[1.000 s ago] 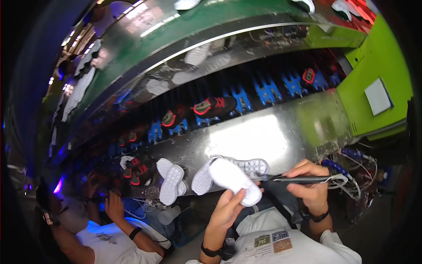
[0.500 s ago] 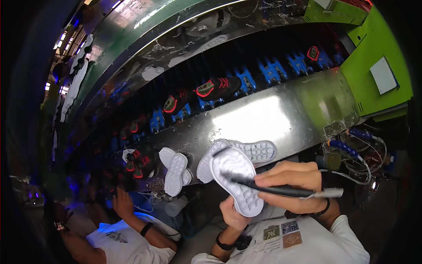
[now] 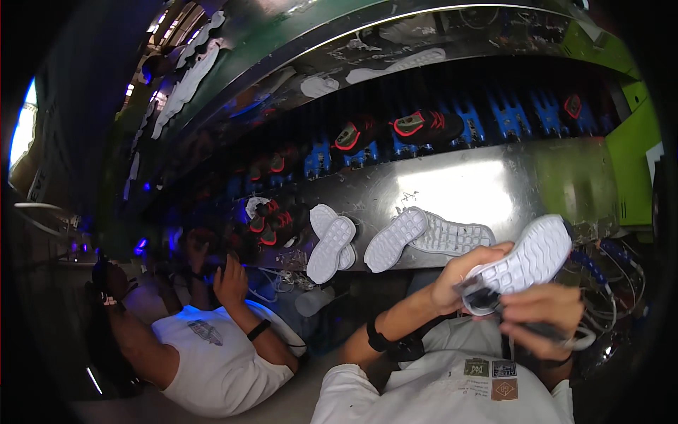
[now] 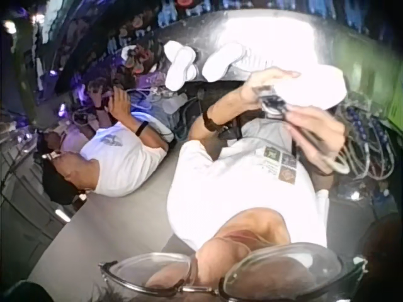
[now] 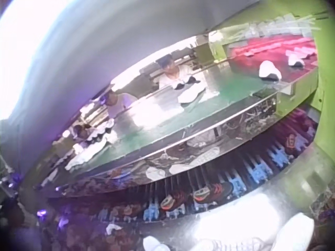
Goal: The person picks up white shoe soles from a conveyor belt and uses a handheld tool to trim excess material from the edges. The person handles the soles one at a time, rotating them to access different sides, and places the finished soles back onto the conveyor belt.
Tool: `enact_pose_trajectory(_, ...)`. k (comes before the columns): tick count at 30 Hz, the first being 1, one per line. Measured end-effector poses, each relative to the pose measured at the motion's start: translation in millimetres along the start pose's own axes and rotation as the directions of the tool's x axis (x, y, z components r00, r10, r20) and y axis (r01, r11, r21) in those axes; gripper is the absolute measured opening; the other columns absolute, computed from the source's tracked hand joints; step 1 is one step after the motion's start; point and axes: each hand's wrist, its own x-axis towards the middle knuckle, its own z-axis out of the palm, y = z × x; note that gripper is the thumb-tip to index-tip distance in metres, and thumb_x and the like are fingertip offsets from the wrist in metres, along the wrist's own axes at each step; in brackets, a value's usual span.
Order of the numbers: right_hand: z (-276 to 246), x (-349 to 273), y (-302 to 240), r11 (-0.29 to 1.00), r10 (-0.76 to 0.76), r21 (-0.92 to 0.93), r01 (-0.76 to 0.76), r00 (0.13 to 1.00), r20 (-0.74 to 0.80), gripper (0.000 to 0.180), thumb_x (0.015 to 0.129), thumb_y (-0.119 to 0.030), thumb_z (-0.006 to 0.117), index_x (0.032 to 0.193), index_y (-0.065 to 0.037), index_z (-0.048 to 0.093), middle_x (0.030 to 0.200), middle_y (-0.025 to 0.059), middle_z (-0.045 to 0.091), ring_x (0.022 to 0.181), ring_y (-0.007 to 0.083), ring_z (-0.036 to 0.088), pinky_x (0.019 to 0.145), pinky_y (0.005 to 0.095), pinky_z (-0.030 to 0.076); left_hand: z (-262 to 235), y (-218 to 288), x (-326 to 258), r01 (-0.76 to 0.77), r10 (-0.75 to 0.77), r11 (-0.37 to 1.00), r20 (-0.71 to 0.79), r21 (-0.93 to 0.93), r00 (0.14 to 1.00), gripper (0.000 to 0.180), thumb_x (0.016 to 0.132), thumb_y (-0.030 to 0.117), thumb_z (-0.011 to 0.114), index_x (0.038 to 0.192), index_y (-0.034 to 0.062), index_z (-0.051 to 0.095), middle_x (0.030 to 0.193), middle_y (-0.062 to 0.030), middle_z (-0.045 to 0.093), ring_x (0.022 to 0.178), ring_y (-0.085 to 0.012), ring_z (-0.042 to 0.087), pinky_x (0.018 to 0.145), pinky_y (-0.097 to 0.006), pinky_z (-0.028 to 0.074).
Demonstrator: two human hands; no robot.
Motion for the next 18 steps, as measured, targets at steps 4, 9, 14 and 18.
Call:
enact_pose_trajectory(4, -0.2, -7.4, 5.5, 0.926, -0.243, 0.364, 0.104, 0.899, 0.363, 0.018, 0.077, 0.002, 0.077, 0.094, 0.000, 0.075, 0.096, 0.0178, 0.074, 0.077, 0.0228, 0.073, 0.067, 0.0284, 0.058, 22.6, 64.0, -37.4, 0.043, -0.041, 0.848, -0.016, 0.528, 0.999, 0.041, 0.103, 0.024, 0.042, 0.119, -0.0098, 0.060, 0.116, -0.0137, 0.064, 0.105, -0.0169, 0.060, 0.091, -0.029, 0.044)
enact_pose_trajectory(9, 5.5, -38.8, 45.0, 0.867, 0.169, 0.492, -0.082, 0.976, -0.136, 0.023, 0.067, -0.016, 0.087, 0.072, -0.003, 0.069, 0.073, 0.0136, 0.071, 0.058, 0.0210, 0.069, 0.057, 0.0244, 0.053, 0.2, 26.3, -103.5, -0.258, 0.307, 0.934, -0.190, 0.245, 0.932, 0.053, 0.106, 0.033, 0.034, 0.141, -0.0053, 0.045, 0.138, -0.0250, 0.051, 0.121, -0.0345, 0.058, 0.100, -0.045, 0.047)
enact_pose_trajectory(14, 19.2, -24.7, 53.3, 0.926, 0.321, 0.319, -0.203, 0.868, -0.379, 0.032, 0.067, -0.010, 0.081, 0.091, 0.003, 0.065, 0.095, 0.0224, 0.068, 0.087, 0.0245, 0.066, 0.078, 0.0310, 0.053, -38.9, -17.9, -31.7, -0.465, 0.403, 0.885, -0.517, 0.010, 0.755, 0.066, 0.104, 0.044, 0.027, 0.145, -0.0058, 0.036, 0.138, -0.0270, 0.051, 0.123, -0.0400, 0.055, 0.106, -0.050, 0.043)
enact_pose_trajectory(18, 19.1, 30.0, 30.2, 0.996, 0.076, 0.064, -0.063, 0.971, -0.225, 0.030, 0.066, 0.002, 0.081, 0.095, 0.004, 0.072, 0.096, 0.0200, 0.073, 0.080, 0.0255, 0.072, 0.071, 0.0325, 0.056, -25.9, -41.9, -33.8, -0.576, 0.381, 0.810, -0.646, -0.111, 0.661, 0.063, 0.099, 0.038, 0.027, 0.141, -0.0074, 0.041, 0.134, -0.0279, 0.054, 0.127, -0.0395, 0.051, 0.114, -0.050, 0.034)
